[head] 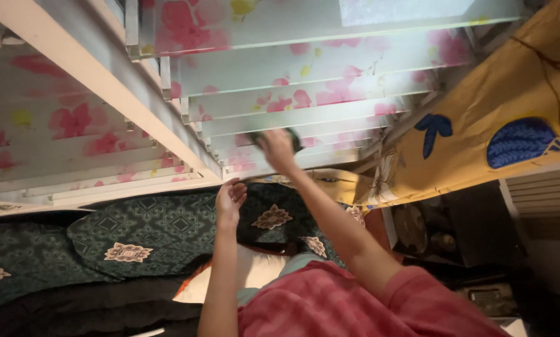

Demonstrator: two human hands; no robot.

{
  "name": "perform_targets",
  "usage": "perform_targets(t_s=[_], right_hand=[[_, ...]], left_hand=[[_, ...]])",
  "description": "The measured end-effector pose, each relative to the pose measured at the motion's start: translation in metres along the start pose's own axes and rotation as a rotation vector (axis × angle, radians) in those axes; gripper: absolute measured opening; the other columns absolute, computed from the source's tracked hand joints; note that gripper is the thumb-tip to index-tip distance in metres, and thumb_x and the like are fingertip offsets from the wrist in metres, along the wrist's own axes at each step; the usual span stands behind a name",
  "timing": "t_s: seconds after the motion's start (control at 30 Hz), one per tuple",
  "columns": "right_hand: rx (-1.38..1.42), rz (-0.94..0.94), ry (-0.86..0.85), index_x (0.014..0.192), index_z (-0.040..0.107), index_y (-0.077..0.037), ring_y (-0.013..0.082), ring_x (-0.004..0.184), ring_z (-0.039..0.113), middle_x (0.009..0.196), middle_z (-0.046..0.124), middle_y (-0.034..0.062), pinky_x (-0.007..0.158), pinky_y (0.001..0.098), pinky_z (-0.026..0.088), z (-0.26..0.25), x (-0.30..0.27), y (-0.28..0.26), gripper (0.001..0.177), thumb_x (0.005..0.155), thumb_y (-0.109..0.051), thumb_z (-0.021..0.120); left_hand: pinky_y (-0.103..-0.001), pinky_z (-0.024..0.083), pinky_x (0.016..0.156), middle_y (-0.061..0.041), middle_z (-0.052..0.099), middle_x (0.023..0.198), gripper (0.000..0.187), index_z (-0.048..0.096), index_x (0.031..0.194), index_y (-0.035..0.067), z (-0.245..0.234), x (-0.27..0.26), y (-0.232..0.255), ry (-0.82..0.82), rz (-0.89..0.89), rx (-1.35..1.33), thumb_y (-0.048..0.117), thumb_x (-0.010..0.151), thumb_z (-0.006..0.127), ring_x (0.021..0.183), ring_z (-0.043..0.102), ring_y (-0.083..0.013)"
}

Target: Cleaning glass louvered windows using a green cloth.

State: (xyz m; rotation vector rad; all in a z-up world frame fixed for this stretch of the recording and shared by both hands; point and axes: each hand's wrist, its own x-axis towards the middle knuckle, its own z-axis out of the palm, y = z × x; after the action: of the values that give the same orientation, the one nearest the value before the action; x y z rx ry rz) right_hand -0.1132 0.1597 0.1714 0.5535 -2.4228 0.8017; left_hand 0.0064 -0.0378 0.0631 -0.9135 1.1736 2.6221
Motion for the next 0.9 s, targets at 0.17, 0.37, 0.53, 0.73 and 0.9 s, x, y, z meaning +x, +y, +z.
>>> perform_targets(t_s=[0.17,0.37,0.53,0.73,0.9], right_hand=[[0.632,0.254,-0.166,0.127,0.063,-0.002,0.0371,0.108,0.060,0.112,0.068,0.0201,0.101,0.0448,0.050,0.005,-0.055,0.019,0.027,0.109,-0.020,0.052],[0.396,0.458,0.441,0.153,0.048,-0.001,0.0318,0.136,0.054,0.150,0.057,0.0163,0.120,0.0411,0.039,-0.088,-0.147,0.178,0.047,0.114,-0.025,0.039],[-0.191,0.593,0.302,0.160,0.040,0.008,0.0423,0.126,0.051,0.146,0.046,0.0319,0.105,0.0442,0.040,-0.178,-0.075,0.134,0.049,0.114,-0.007,0.044],[-0.232,0.066,0.229,0.096,0.066,-0.004,0.0366,0.093,0.063,0.095,0.066,0.0178,0.088,0.0504,0.049,-0.094,0.030,0.051,0.019,0.104,-0.018,0.055],[-0.187,-0.023,-0.229,0.099,0.074,-0.014,0.0284,0.074,0.064,0.078,0.069,0.0091,0.071,0.0488,0.047,-0.025,0.082,-0.075,0.025,0.098,-0.037,0.062]], left_hand=[[-0.032,0.056,0.078,-0.006,0.072,0.098,0.033,0.068,0.120,0.011,0.011,-0.008,0.013,-0.011,0.009,0.026,0.023,0.097,0.046,0.089,0.070,-0.0179],[-0.030,0.053,0.078,-0.004,0.069,0.096,0.033,0.067,0.120,0.009,0.028,-0.005,0.035,-0.044,0.043,0.062,0.028,0.103,0.045,0.087,0.065,-0.0162],[-0.034,0.056,0.078,-0.006,0.067,0.099,0.039,0.065,0.118,0.007,0.047,-0.002,0.050,-0.133,0.074,-0.011,0.037,0.104,0.044,0.092,0.066,-0.0198],[-0.033,0.055,0.082,-0.006,0.068,0.102,0.032,0.065,0.121,0.006,0.038,-0.023,0.058,-0.152,0.114,0.002,0.028,0.102,0.051,0.095,0.066,-0.0196],[-0.033,0.054,0.081,-0.007,0.070,0.101,0.036,0.065,0.121,0.007,0.025,-0.026,0.060,-0.120,0.125,0.033,0.031,0.101,0.047,0.092,0.067,-0.0201]])
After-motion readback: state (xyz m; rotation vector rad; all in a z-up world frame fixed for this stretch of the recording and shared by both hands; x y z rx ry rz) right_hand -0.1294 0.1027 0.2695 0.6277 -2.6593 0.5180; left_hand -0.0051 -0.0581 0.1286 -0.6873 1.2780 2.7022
